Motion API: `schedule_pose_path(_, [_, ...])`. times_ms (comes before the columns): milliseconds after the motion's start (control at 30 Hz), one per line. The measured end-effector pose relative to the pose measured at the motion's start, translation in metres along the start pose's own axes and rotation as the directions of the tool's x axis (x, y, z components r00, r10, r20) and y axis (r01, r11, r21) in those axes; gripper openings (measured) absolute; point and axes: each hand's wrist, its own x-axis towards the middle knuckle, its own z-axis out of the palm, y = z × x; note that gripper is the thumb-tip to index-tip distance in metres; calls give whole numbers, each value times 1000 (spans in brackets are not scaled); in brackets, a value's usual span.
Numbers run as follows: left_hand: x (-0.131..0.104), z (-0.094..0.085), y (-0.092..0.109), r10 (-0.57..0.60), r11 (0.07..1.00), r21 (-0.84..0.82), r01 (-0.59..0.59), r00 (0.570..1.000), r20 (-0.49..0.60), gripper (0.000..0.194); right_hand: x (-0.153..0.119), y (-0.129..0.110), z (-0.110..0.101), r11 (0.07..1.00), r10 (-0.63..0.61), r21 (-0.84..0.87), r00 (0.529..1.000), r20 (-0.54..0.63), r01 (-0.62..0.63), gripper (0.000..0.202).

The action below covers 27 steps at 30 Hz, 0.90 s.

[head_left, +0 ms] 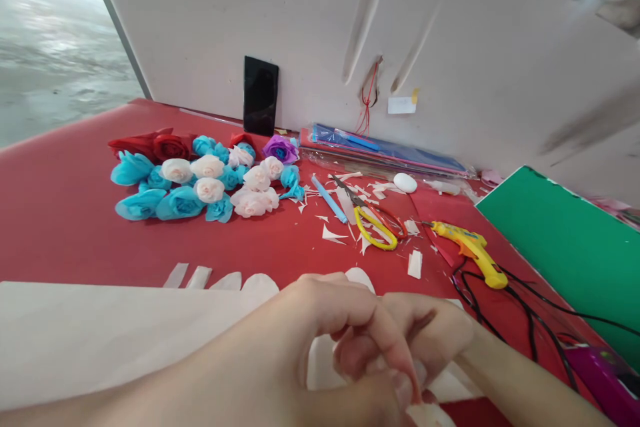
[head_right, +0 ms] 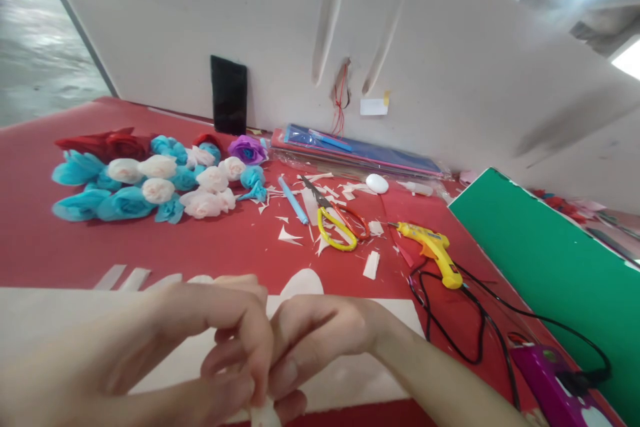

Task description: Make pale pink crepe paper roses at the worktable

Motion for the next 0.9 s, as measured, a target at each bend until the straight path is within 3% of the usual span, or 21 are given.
schedule_pose_path(133, [-5,-4,-1,39,978,206,-30,998,-41,7,-2,3,1,999,-39,25,998,-54,41,39])
schedule_pose_path(233, [-5,-4,0,22,983,184,-14,999,-40,11,-3,6,0,995,-78,62,995,-67,82,37])
schedule_pose_path(367, [-4,-2,12,-126,989,75,125,992,18,14,1,7,2,976,-162,130,984,-79,172,31])
schedule_pose_path(467, [-4,-2,23,-231,968,85,235,971,-64,15,8,7,5,949,-258,172,964,-63,265,24])
schedule_pose_path(600, [-2,-5,24,-165,985,34,168,984,-67,18,20,9,5,899,-399,194,917,-9,393,28])
schedule_pose_path(767, [5,-5,19,-94,960,-259,107,994,63,19,29,9,5,861,-497,171,864,84,479,40])
schedule_pose_path(900, [7,-6,19,-88,971,-219,94,995,37,15,26,8,7,859,-501,147,864,46,490,40])
